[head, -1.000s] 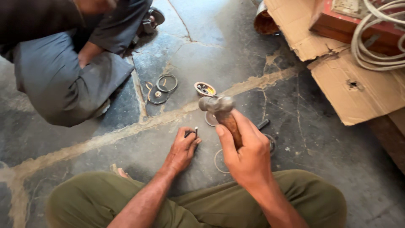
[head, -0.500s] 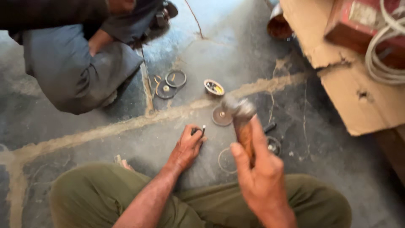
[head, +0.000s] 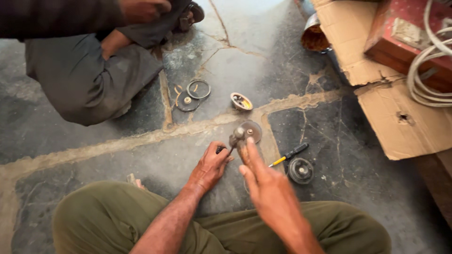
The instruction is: The person sits on the floor and uses a hammer and a metal rod to repeatedly tap a small circular mechanical component. Another person nearby uses a screwdriver on a similar part. The camera wearer continues to hammer the component throughout the clip.
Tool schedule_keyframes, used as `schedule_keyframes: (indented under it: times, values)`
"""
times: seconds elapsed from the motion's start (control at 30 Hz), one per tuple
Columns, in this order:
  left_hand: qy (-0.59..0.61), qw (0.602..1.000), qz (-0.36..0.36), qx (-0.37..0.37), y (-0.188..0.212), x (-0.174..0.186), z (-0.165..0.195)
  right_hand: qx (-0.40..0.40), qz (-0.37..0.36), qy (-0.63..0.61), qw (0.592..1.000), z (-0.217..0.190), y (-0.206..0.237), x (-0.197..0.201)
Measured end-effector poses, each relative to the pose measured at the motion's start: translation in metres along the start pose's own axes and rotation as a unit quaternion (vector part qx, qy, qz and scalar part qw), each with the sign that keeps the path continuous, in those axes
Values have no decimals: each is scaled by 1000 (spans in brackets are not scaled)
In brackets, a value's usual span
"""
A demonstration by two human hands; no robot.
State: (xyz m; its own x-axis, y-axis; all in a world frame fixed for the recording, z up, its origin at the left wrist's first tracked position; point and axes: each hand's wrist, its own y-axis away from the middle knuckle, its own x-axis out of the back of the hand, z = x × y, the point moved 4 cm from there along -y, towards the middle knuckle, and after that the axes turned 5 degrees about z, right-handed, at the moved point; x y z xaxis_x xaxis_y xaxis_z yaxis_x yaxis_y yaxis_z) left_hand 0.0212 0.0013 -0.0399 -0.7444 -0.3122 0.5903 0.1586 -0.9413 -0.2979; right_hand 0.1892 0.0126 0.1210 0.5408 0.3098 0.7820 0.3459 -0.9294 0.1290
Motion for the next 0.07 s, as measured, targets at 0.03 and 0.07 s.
schedule_keyframes:
  times: [0.03, 0.07]
  values:
    - [-1, 1000, -6, 5, -1, -1, -1, 6, 15, -20, 1000, 0, 1, 2]
    - [-3, 1000, -11, 12, -2, -3, -2, 14, 28, -39, 999, 0, 3, 4]
